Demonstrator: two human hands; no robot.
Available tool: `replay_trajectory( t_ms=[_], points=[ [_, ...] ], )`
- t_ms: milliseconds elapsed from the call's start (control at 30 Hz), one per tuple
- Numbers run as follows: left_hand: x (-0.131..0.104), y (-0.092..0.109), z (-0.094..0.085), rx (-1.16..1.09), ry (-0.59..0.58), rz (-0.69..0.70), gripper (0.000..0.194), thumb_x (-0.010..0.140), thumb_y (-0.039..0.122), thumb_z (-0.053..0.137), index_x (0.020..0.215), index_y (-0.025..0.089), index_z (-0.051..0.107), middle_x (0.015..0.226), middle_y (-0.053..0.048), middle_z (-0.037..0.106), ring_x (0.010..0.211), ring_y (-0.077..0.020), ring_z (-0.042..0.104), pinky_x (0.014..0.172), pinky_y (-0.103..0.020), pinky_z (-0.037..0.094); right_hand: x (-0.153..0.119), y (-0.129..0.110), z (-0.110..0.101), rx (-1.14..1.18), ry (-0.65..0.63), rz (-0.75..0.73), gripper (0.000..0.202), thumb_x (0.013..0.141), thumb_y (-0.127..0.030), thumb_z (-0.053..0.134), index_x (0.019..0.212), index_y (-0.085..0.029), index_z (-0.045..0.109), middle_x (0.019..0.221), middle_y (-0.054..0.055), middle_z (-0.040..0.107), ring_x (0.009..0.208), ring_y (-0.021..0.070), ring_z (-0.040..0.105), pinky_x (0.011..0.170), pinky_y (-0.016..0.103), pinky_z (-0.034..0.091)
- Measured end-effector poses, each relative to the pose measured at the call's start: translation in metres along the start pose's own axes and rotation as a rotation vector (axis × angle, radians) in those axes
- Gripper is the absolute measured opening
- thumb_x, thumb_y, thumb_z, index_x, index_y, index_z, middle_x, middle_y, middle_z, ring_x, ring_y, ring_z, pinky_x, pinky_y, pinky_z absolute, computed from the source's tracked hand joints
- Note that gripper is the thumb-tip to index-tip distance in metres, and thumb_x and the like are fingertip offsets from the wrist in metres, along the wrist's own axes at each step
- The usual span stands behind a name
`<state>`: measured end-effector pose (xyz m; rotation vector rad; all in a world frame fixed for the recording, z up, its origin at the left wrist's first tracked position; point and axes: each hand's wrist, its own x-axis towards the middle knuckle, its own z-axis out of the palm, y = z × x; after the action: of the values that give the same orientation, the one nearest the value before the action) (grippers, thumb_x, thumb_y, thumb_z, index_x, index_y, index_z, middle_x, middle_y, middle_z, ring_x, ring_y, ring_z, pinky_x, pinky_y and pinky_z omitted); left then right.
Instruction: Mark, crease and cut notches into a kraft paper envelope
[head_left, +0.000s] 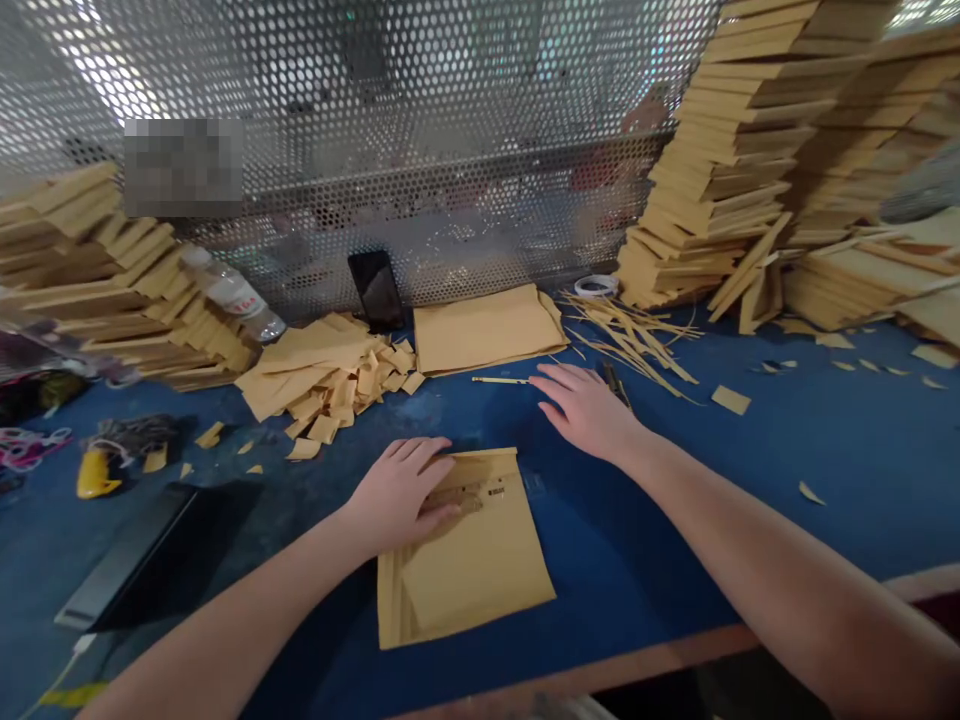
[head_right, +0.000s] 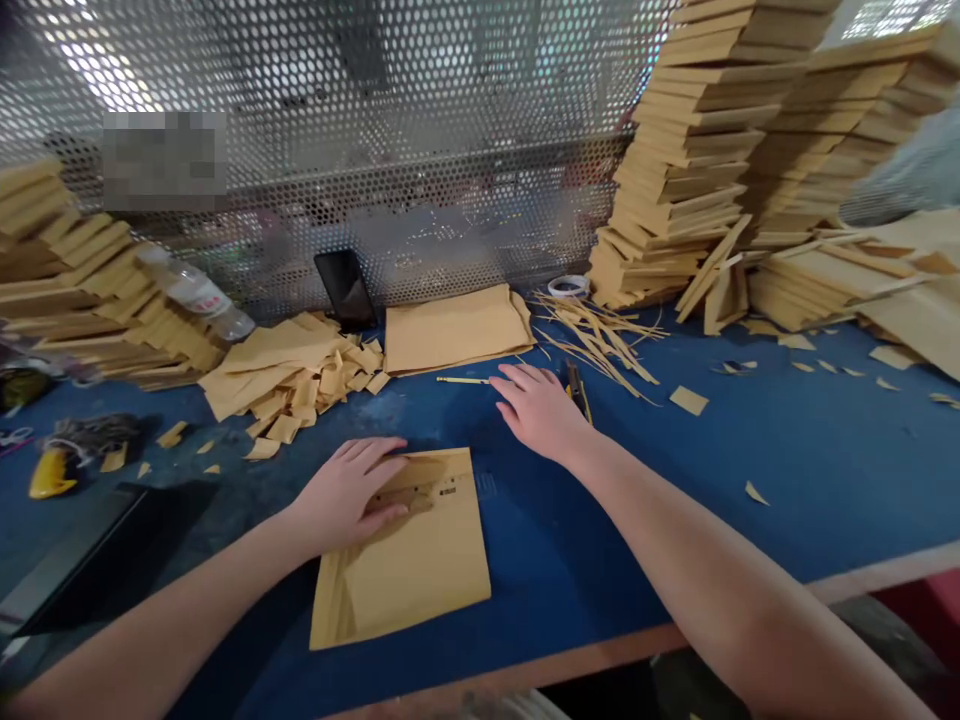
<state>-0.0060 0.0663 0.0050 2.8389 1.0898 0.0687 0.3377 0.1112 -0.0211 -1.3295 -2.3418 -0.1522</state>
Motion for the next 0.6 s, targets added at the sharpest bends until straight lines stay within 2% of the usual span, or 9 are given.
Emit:
replay_trajectory(
  t_ms=[100,200,267,333,467,600],
  points=[
    [0.003,0.001,0.003,-0.018,-0.019,0.028,0.051,0.098,0.054,0.065,0.136,0.019,0.068,0.149,-0.016,0.066,0.130,-0.0358,0.065,0.108,-0.053,0.054,0.004,0.010,0.009,-0.057,-0.050,-0.007,0.037,0.104,-0.020,0.050,0.133,-0.014,0.072,0.142,0.020,0.071,0.133,0.0361,0.064,0.110,0.060,0.049],
    [0.003,-0.005,0.007,-0.048,-0.026,0.026,0.051,0.098,0.055,0.064,0.135,0.020,0.069,0.144,-0.015,0.068,0.124,-0.0339,0.068,0.106,-0.052,0.056,0.007,0.014,0.015,-0.084,-0.074,-0.035,0.031,0.103,-0.014,0.050,0.121,-0.015,0.076,0.122,0.014,0.080,0.117,0.0290,0.071,0.112,0.052,0.046],
    [0.002,-0.012,0.007,-0.069,-0.028,0.015,0.053,0.096,0.055,0.066,0.135,0.019,0.068,0.143,-0.015,0.068,0.124,-0.0335,0.068,0.108,-0.052,0.056,0.007,0.015,0.016,-0.103,-0.076,-0.047,0.028,0.102,-0.011,0.051,0.110,-0.016,0.077,0.110,0.011,0.081,0.105,0.0261,0.072,0.107,0.047,0.047],
    [-0.001,-0.018,0.005,-0.086,-0.032,0.012,0.057,0.092,0.056,0.071,0.135,0.019,0.067,0.145,-0.016,0.066,0.125,-0.0341,0.069,0.107,-0.050,0.057,0.006,0.015,0.016,-0.129,-0.070,-0.054,0.028,0.102,-0.008,0.050,0.108,-0.016,0.077,0.102,0.010,0.080,0.096,0.0255,0.070,0.098,0.044,0.047],
    [-0.003,-0.028,-0.004,-0.113,-0.071,0.067,0.069,0.087,0.067,0.074,0.138,0.022,0.065,0.143,-0.015,0.066,0.112,-0.0318,0.075,0.092,-0.044,0.063,0.001,0.012,0.013,-0.185,-0.034,-0.073,0.034,0.101,-0.003,0.045,0.117,-0.012,0.073,0.101,0.013,0.075,0.091,0.0259,0.066,0.085,0.042,0.045],
    [-0.001,-0.034,-0.006,-0.129,-0.107,0.110,0.073,0.088,0.069,0.072,0.145,0.024,0.062,0.147,-0.013,0.065,0.115,-0.0311,0.074,0.099,-0.044,0.061,-0.003,0.002,0.004,-0.219,0.039,-0.091,0.031,0.100,-0.002,0.043,0.112,-0.013,0.070,0.104,0.014,0.069,0.092,0.0254,0.066,0.083,0.040,0.046]
  ],
)
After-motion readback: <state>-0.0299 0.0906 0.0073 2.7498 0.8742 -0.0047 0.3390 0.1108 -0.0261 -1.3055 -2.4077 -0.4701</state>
